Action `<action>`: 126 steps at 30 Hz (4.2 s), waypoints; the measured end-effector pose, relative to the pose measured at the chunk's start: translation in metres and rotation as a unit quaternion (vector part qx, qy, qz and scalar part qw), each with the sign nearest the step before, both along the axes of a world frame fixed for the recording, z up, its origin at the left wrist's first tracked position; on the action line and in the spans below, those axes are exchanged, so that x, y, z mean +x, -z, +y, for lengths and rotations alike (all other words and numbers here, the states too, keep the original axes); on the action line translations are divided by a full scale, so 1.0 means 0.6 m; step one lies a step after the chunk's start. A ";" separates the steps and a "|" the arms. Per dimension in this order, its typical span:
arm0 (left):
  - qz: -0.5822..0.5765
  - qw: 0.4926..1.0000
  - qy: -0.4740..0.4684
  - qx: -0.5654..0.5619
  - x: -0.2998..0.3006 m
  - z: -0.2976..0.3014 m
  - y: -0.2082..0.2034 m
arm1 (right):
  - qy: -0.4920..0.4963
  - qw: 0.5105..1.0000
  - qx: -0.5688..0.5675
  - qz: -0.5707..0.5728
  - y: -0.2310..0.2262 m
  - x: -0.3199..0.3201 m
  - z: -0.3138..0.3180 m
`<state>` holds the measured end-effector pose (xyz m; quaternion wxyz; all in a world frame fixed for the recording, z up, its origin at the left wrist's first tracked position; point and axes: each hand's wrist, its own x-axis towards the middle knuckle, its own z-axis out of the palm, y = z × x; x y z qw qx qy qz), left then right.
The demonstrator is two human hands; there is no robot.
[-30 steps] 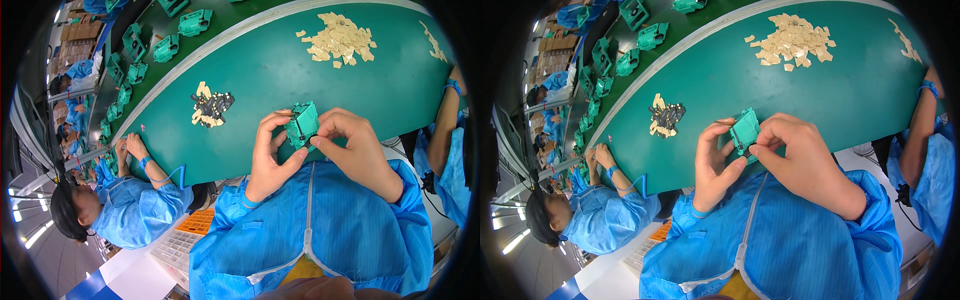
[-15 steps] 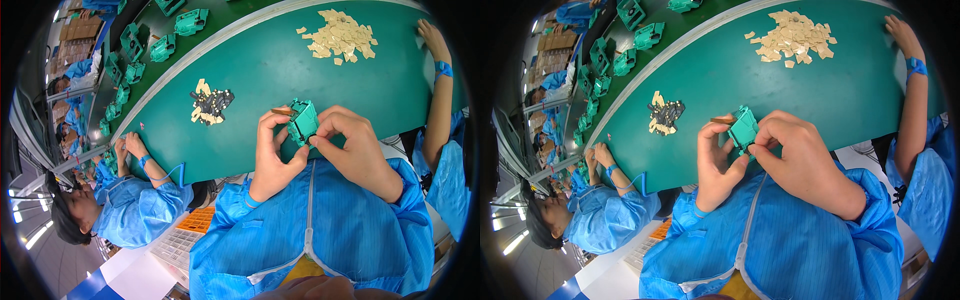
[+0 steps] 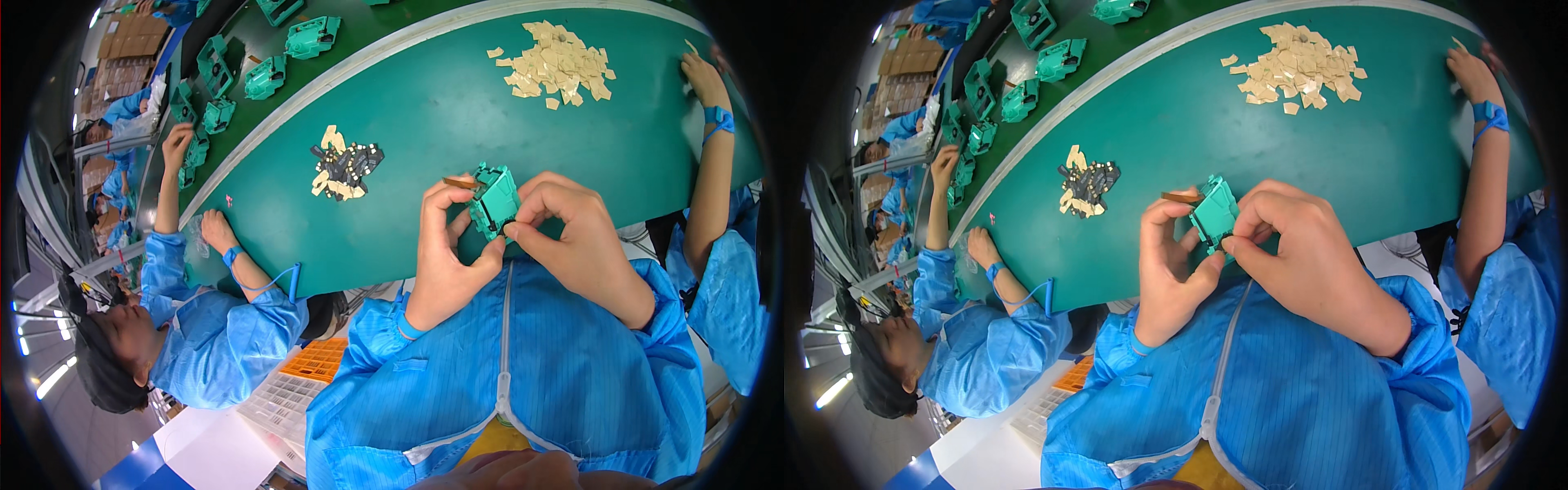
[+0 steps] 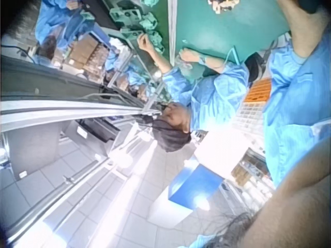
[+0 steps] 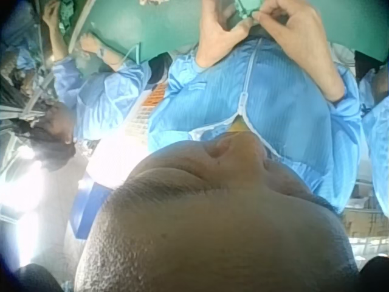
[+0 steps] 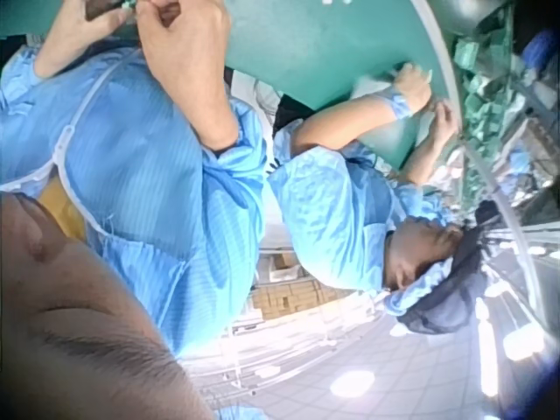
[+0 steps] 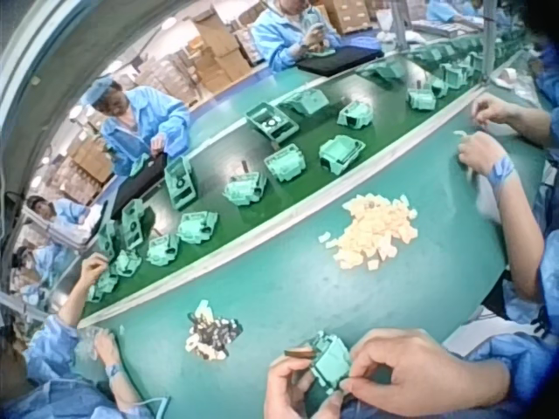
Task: The person assembles small black, beige, and internal components into green plastic housings by hand on an assembly line.
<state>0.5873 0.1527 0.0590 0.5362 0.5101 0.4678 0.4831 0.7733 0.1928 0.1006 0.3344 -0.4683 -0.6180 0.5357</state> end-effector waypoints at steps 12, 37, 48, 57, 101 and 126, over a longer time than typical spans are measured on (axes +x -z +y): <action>-0.071 0.997 0.002 -0.033 -0.009 -0.011 0.000 | -0.012 1.000 -0.002 -0.001 -0.004 -0.010 -0.007; -0.083 0.995 0.030 -0.039 -0.022 -0.017 -0.008 | 0.025 0.934 -0.211 0.287 0.037 -0.005 0.007; -0.096 0.993 0.067 -0.009 -0.035 0.011 -0.007 | 0.039 0.928 -0.193 0.317 0.017 -0.008 -0.005; -0.093 0.992 0.086 0.028 -0.024 0.014 -0.016 | 0.047 0.951 -0.129 0.277 0.005 -0.014 -0.017; 0.167 0.970 0.024 0.173 -0.002 0.015 -0.059 | 0.018 0.891 -0.177 0.417 0.040 0.024 0.012; 0.361 0.878 -0.249 0.193 -0.135 0.005 -0.022 | 0.337 0.938 0.061 -0.042 0.162 0.269 0.545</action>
